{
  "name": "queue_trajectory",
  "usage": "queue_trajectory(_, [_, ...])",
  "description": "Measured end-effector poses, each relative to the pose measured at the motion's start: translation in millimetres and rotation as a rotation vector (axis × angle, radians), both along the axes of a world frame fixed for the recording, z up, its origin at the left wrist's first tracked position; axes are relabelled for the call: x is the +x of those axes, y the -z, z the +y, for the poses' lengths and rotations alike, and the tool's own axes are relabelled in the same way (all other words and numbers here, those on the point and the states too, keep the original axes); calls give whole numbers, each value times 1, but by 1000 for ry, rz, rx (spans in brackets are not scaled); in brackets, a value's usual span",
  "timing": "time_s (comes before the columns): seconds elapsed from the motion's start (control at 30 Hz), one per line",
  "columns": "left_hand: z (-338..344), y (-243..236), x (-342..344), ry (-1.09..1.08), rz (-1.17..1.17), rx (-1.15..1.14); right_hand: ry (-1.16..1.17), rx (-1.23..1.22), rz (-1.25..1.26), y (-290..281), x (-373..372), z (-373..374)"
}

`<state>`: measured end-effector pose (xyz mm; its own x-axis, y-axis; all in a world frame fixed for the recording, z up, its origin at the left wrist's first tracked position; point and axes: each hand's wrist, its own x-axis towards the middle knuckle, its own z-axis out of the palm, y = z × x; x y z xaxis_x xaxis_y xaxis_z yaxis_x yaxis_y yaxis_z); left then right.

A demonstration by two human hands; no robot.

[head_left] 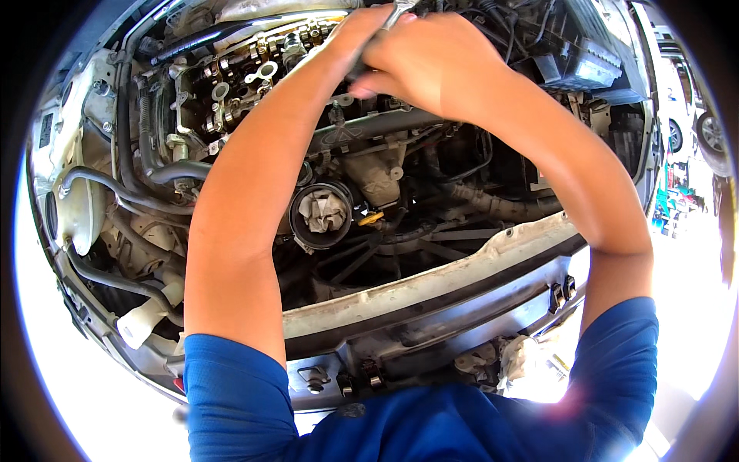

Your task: The person manipulates small components on an engine block and uses a screwdriver and a socket wrench to work on the valvetrain of a car engine.

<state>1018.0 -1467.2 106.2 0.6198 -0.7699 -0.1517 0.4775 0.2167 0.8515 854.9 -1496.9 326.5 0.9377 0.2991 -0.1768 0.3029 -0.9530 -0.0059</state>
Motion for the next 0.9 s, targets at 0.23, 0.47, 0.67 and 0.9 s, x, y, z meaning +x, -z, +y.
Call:
queue_trajectory(0.23, [0,-34,-26,-400,-1523,-9,202,117,-337,36,131,-4])
queue_trajectory(0.47, [12,-61,-31,93,-1127,400,-87,-654,-288,108,206,-213])
queue_trajectory(0.67, [21,-50,-21,37,-1005,311,653,404,-148,60,18,-178])
queue_trajectory(0.9, [21,-60,-29,36,-970,403,395,354,-35,24,-56,-55])
